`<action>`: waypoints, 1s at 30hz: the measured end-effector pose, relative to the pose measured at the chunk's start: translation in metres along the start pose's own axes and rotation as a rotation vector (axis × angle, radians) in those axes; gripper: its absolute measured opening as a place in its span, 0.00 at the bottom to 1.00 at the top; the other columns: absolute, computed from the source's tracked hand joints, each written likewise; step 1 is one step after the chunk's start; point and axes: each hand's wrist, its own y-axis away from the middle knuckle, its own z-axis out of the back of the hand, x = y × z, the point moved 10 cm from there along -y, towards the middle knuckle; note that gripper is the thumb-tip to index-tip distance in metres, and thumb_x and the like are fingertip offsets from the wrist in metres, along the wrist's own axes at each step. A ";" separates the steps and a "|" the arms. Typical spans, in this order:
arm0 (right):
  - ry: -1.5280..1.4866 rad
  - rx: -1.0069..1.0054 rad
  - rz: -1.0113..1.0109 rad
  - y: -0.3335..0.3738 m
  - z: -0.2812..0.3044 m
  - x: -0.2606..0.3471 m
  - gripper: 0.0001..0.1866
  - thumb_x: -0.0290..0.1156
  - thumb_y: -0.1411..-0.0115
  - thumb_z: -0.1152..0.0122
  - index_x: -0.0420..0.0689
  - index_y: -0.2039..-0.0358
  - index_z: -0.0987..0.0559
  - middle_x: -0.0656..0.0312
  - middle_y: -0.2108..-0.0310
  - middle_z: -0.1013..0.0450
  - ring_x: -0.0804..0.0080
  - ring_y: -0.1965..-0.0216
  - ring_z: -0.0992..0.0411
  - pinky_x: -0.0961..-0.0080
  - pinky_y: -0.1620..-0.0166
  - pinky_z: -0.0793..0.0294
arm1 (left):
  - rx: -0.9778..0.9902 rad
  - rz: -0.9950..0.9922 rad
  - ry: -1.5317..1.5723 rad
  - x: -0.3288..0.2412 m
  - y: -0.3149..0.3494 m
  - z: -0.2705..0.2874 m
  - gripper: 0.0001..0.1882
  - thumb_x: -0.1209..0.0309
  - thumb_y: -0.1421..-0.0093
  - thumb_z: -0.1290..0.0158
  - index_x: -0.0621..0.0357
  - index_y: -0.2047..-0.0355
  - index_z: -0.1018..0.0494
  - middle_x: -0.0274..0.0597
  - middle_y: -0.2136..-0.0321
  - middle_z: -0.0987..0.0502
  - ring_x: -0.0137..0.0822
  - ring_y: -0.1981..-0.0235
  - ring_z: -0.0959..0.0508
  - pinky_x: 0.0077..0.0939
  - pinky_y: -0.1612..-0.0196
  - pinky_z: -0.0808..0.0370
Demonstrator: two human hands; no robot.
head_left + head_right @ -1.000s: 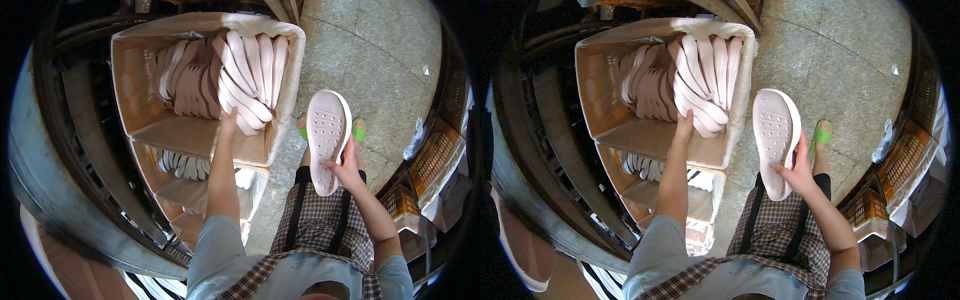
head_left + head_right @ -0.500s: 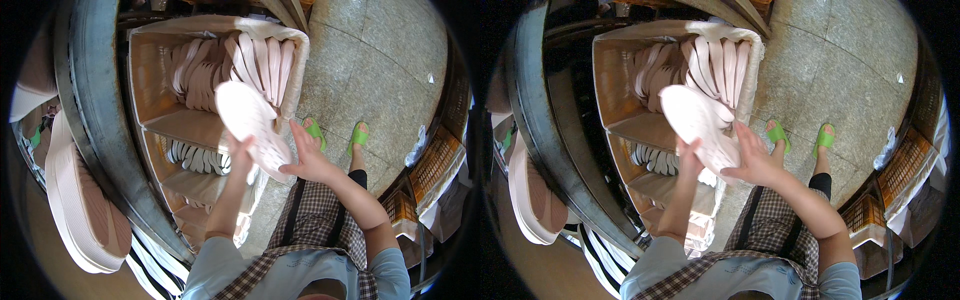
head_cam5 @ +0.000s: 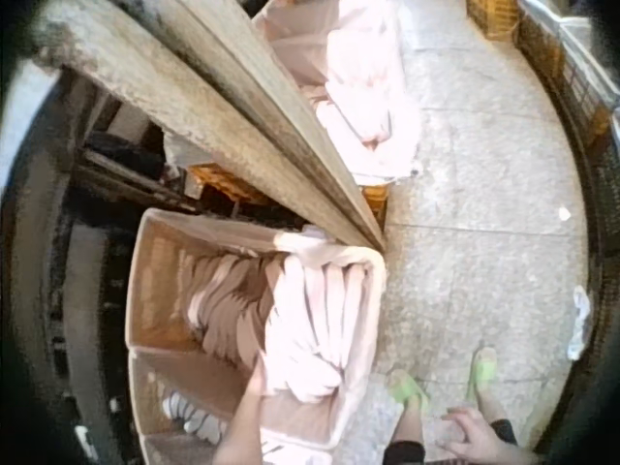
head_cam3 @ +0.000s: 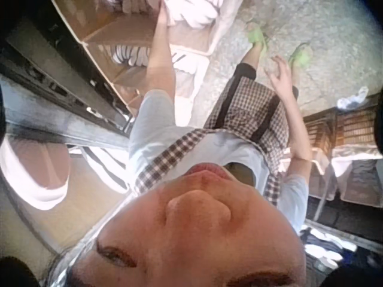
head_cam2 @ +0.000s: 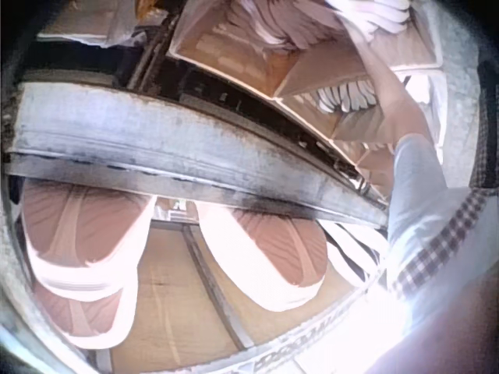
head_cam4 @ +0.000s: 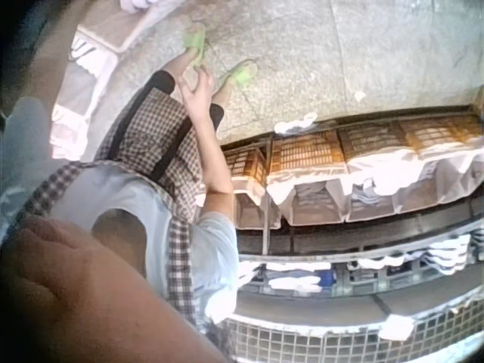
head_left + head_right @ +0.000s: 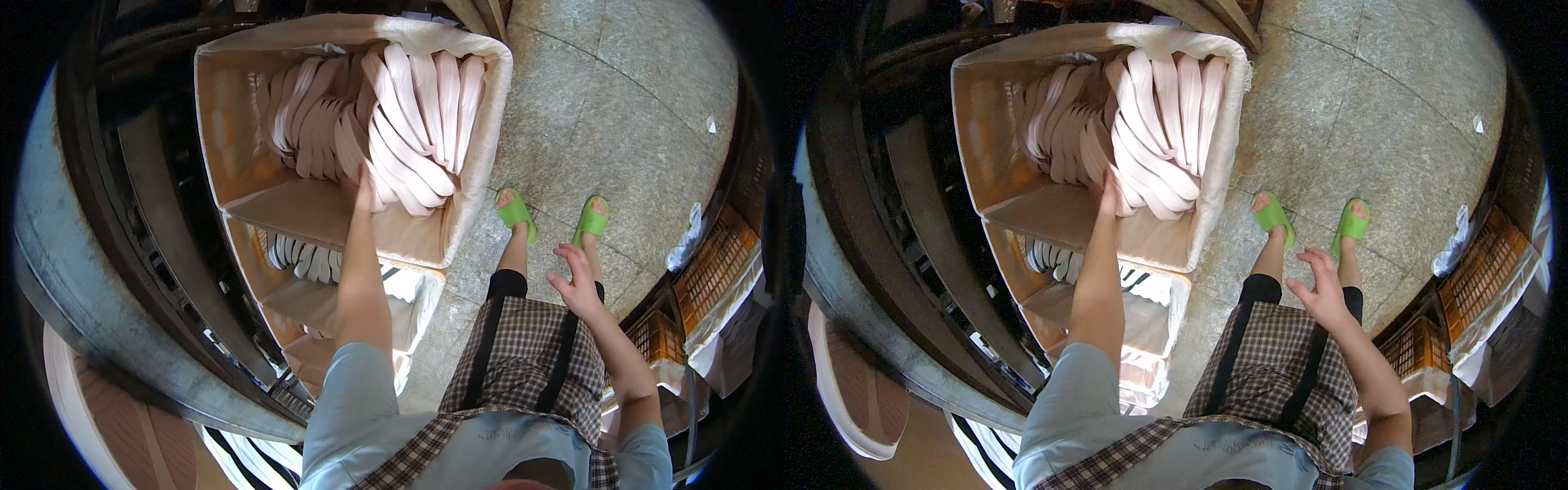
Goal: The person repeatedly picks up pairs of light pink slippers from a metal rack, inspects them by turning them over, and places them into a cardboard bin. The person continues this process, moving slippers from the rack to the bin throughout the clip.
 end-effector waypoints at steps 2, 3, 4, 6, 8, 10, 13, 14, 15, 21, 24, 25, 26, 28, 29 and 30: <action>-0.019 0.000 -0.001 0.001 -0.004 -0.002 0.25 0.38 0.49 0.36 0.42 0.52 0.30 0.49 0.46 0.39 0.52 0.43 0.41 0.63 0.42 0.42 | 0.160 -0.067 -0.008 0.007 -0.005 -0.008 0.36 0.52 0.41 0.51 0.71 0.43 0.42 0.57 0.43 0.37 0.49 0.42 0.37 0.34 0.41 0.41; -0.026 -0.001 -0.002 0.000 -0.005 -0.001 0.24 0.38 0.48 0.36 0.42 0.53 0.30 0.49 0.47 0.38 0.52 0.43 0.40 0.63 0.42 0.42 | 0.241 -0.101 -0.010 0.008 -0.005 -0.012 0.37 0.52 0.41 0.51 0.71 0.42 0.44 0.57 0.42 0.38 0.48 0.41 0.38 0.33 0.41 0.42; -0.026 -0.005 0.004 -0.001 -0.007 0.000 0.24 0.38 0.48 0.36 0.41 0.53 0.30 0.49 0.47 0.38 0.52 0.44 0.40 0.63 0.42 0.42 | 0.266 -0.084 -0.034 0.014 -0.005 -0.011 0.38 0.52 0.41 0.50 0.71 0.42 0.44 0.58 0.42 0.39 0.49 0.41 0.38 0.33 0.40 0.42; -0.020 -0.009 0.028 -0.005 -0.009 0.007 0.24 0.38 0.48 0.36 0.41 0.54 0.30 0.50 0.48 0.37 0.52 0.44 0.40 0.62 0.42 0.41 | 0.294 -0.093 -0.073 0.016 -0.003 -0.008 0.39 0.51 0.41 0.49 0.70 0.41 0.45 0.59 0.42 0.39 0.49 0.41 0.39 0.33 0.40 0.42; -0.001 -0.019 0.049 -0.007 -0.008 0.014 0.23 0.36 0.48 0.36 0.41 0.55 0.29 0.50 0.49 0.36 0.53 0.46 0.38 0.64 0.44 0.38 | 0.191 -0.085 -0.188 0.011 -0.008 0.003 0.37 0.54 0.42 0.48 0.70 0.42 0.44 0.59 0.43 0.37 0.50 0.42 0.37 0.34 0.41 0.42; -0.060 -0.031 0.059 -0.007 -0.003 0.021 0.22 0.36 0.49 0.36 0.40 0.55 0.29 0.50 0.49 0.36 0.54 0.47 0.37 0.66 0.45 0.37 | 0.039 -0.210 -0.169 -0.017 -0.019 0.020 0.36 0.57 0.42 0.47 0.70 0.42 0.44 0.59 0.46 0.35 0.52 0.44 0.36 0.35 0.42 0.40; -0.030 -0.045 0.097 -0.003 0.014 0.024 0.22 0.35 0.49 0.36 0.40 0.55 0.29 0.50 0.50 0.35 0.55 0.49 0.35 0.68 0.47 0.35 | -0.030 -0.484 -0.110 -0.076 -0.045 0.030 0.35 0.64 0.44 0.45 0.69 0.42 0.44 0.58 0.47 0.35 0.52 0.45 0.35 0.36 0.43 0.38; 0.001 -0.042 0.054 -0.004 0.020 0.016 0.22 0.34 0.48 0.36 0.40 0.55 0.29 0.51 0.50 0.35 0.56 0.50 0.34 0.68 0.48 0.34 | 0.088 -0.542 -0.226 -0.094 -0.055 0.016 0.34 0.67 0.45 0.46 0.67 0.41 0.45 0.56 0.45 0.36 0.50 0.44 0.35 0.36 0.43 0.38; 0.023 -0.041 0.033 -0.004 0.027 0.009 0.22 0.34 0.48 0.36 0.40 0.55 0.29 0.51 0.50 0.35 0.56 0.51 0.34 0.68 0.49 0.34 | 0.193 -0.622 -0.332 -0.110 -0.057 0.001 0.33 0.70 0.45 0.47 0.65 0.40 0.45 0.55 0.43 0.37 0.48 0.42 0.36 0.36 0.42 0.37; -0.004 -0.123 -0.129 -0.001 0.045 -0.038 0.20 0.32 0.49 0.36 0.40 0.57 0.29 0.53 0.59 0.32 0.62 0.57 0.31 0.68 0.55 0.31 | 0.394 -0.370 -0.660 -0.087 -0.040 -0.037 0.33 0.69 0.45 0.51 0.43 0.38 0.46 0.53 0.43 0.39 0.55 0.48 0.32 0.44 0.48 0.31; 0.060 -0.079 -0.188 -0.004 0.031 -0.040 0.20 0.32 0.48 0.36 0.40 0.56 0.29 0.54 0.58 0.32 0.62 0.59 0.30 0.69 0.59 0.30 | 0.451 -0.629 -0.413 -0.098 -0.052 -0.042 0.36 0.67 0.44 0.51 0.53 0.36 0.51 0.53 0.39 0.44 0.54 0.41 0.40 0.41 0.42 0.37; 0.044 -0.071 -0.106 -0.008 0.027 -0.027 0.20 0.32 0.48 0.36 0.40 0.55 0.29 0.55 0.58 0.33 0.63 0.59 0.30 0.70 0.60 0.29 | 0.552 -0.385 -0.464 -0.068 -0.073 -0.048 0.35 0.60 0.39 0.54 0.55 0.35 0.55 0.52 0.35 0.53 0.53 0.36 0.48 0.44 0.39 0.43; 0.044 -0.054 -0.084 -0.009 0.020 -0.018 0.20 0.32 0.48 0.36 0.40 0.55 0.29 0.55 0.57 0.33 0.63 0.60 0.30 0.70 0.61 0.29 | 0.584 -0.386 -0.655 -0.056 -0.084 -0.052 0.35 0.60 0.38 0.55 0.55 0.35 0.56 0.52 0.35 0.56 0.52 0.35 0.51 0.44 0.37 0.46; 0.034 -0.016 -0.058 -0.007 0.013 -0.001 0.20 0.33 0.47 0.37 0.40 0.55 0.29 0.55 0.57 0.33 0.64 0.60 0.30 0.72 0.63 0.29 | 0.568 -0.355 -0.869 -0.041 -0.096 -0.056 0.36 0.59 0.37 0.57 0.55 0.34 0.58 0.51 0.34 0.60 0.51 0.34 0.55 0.44 0.36 0.50; 0.021 0.005 -0.054 -0.005 0.011 0.007 0.20 0.33 0.47 0.37 0.41 0.55 0.29 0.55 0.56 0.33 0.65 0.60 0.30 0.72 0.64 0.29 | 0.472 -0.374 -0.792 -0.051 -0.099 -0.052 0.36 0.58 0.37 0.57 0.55 0.34 0.59 0.50 0.33 0.62 0.51 0.33 0.57 0.44 0.35 0.51; -0.016 0.019 0.013 -0.001 0.011 0.020 0.20 0.33 0.47 0.37 0.41 0.55 0.29 0.55 0.56 0.33 0.65 0.59 0.29 0.73 0.64 0.29 | 0.366 -0.274 -0.615 -0.051 -0.085 -0.048 0.36 0.59 0.37 0.57 0.54 0.34 0.60 0.50 0.33 0.63 0.51 0.33 0.58 0.43 0.35 0.52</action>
